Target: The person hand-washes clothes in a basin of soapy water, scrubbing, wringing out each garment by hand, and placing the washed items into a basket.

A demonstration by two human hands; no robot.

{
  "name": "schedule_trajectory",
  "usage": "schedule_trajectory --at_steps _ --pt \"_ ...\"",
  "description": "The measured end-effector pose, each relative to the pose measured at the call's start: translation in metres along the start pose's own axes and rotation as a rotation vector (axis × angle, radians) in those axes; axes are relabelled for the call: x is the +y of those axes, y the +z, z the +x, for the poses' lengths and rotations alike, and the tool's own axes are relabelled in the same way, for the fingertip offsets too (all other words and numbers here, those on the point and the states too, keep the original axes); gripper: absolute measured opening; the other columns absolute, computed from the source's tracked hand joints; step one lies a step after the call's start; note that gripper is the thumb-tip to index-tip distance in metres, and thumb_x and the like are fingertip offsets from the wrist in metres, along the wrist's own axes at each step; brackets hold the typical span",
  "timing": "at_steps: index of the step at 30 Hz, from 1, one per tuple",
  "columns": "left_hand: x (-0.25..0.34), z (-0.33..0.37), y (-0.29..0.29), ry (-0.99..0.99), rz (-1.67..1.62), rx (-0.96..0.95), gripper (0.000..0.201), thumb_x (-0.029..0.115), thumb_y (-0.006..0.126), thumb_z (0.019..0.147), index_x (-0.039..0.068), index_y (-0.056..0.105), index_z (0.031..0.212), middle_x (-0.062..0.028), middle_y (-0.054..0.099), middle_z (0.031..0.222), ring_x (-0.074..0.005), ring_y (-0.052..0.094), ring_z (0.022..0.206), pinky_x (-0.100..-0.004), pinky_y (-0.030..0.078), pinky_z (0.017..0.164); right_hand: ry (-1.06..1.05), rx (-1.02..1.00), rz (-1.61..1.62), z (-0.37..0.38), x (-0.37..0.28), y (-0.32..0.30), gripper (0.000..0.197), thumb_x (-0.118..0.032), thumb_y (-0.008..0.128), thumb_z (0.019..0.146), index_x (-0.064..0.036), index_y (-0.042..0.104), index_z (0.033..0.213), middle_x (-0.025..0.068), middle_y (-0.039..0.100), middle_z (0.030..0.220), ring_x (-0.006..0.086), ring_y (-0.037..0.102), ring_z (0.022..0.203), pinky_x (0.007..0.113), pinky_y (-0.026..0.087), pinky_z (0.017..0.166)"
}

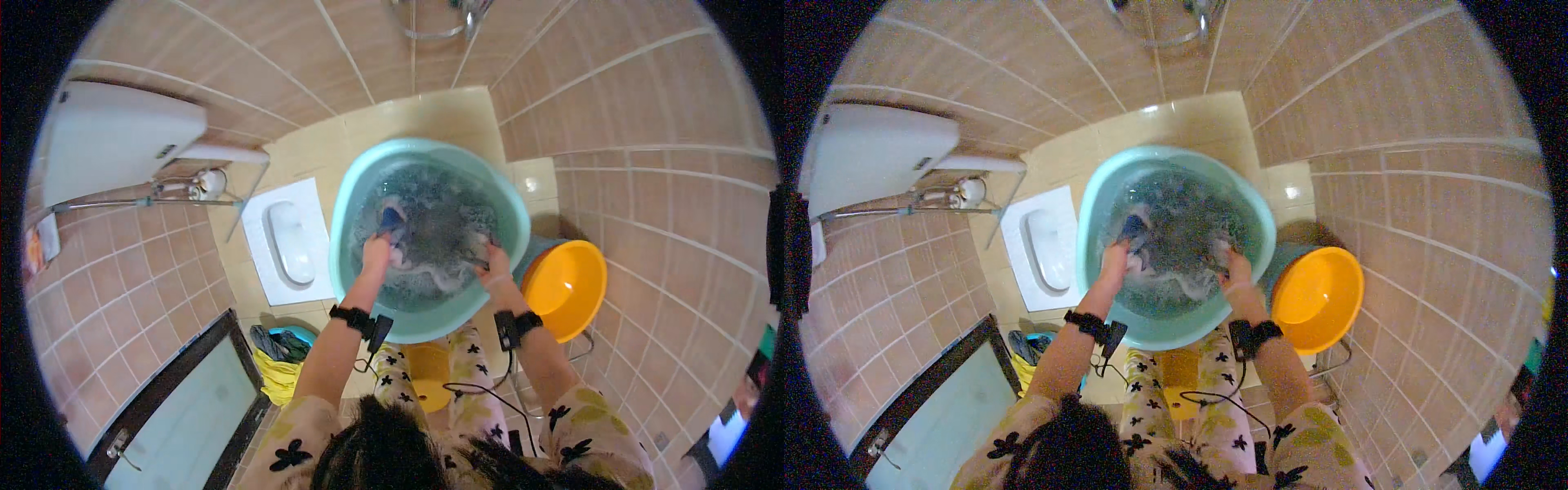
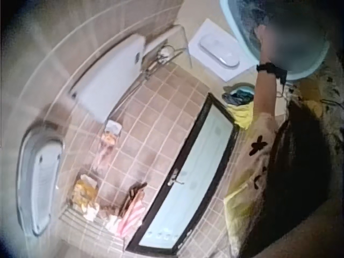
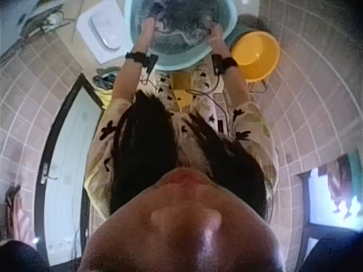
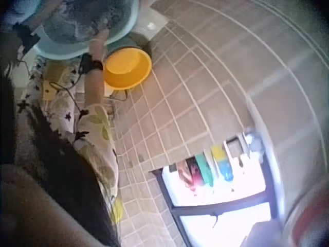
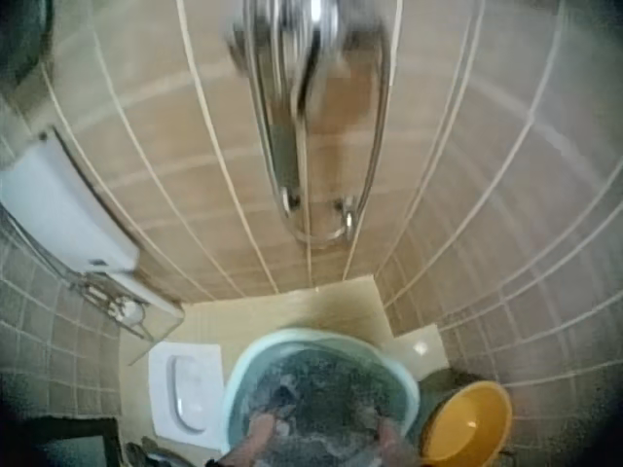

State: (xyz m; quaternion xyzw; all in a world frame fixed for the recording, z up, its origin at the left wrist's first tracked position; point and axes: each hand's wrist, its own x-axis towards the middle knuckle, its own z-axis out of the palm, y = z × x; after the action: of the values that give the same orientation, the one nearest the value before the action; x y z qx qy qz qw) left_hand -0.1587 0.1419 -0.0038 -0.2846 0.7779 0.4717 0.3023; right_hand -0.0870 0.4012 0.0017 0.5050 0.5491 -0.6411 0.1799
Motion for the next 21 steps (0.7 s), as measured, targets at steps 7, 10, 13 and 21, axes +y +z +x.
schedule_trajectory --at_steps 7,10,13,21 --pt "0.154 -0.223 -0.146 0.035 -0.394 -0.188 0.024 0.018 0.046 0.086 0.0 0.055 0.098 -0.0044 0.057 0.072 -0.0125 0.05 0.057 -0.0259 0.04 0.051 -0.051 0.02 0.458 -0.273 -0.15 -0.036 0.017 -0.017 0.054 0.078 -0.0143 0.057 0.095 0.0009 0.059 0.081 0.0153 0.055 0.064 0.025 0.037 0.045" --pt "0.228 -0.318 -0.202 0.139 -0.371 -0.325 0.027 0.021 0.048 0.086 -0.002 0.055 0.099 -0.0025 0.058 0.077 -0.0096 0.051 0.061 -0.0232 0.041 0.055 -0.229 -0.065 0.475 -0.407 -0.213 -0.039 0.015 -0.014 0.054 0.078 -0.0093 0.057 0.092 0.0003 0.057 0.07 0.0099 0.051 0.049 0.022 0.033 0.035" --pt "0.288 -0.394 -0.236 0.339 -0.398 -0.31 0.023 0.021 0.05 0.085 0.0 0.056 0.094 -0.0007 0.057 0.074 -0.0077 0.05 0.06 -0.0215 0.041 0.054 -0.479 -0.159 0.433 -0.506 -0.268 -0.058 0.012 -0.014 0.054 0.081 -0.0075 0.056 0.09 -0.0009 0.056 0.064 0.0065 0.046 0.04 0.018 0.026 0.028" --pt "0.399 -0.559 -0.33 0.863 -0.489 -0.529 0.016 0.024 0.055 0.083 0.008 0.057 0.083 0.0009 0.058 0.074 -0.0081 0.053 0.064 -0.0229 0.043 0.058 -1.005 -0.27 0.442 -0.704 -0.374 -0.111 0.023 -0.008 0.047 0.086 0.0018 0.052 0.107 0.0086 0.061 0.088 0.009 0.06 0.064 0.016 0.046 0.044"
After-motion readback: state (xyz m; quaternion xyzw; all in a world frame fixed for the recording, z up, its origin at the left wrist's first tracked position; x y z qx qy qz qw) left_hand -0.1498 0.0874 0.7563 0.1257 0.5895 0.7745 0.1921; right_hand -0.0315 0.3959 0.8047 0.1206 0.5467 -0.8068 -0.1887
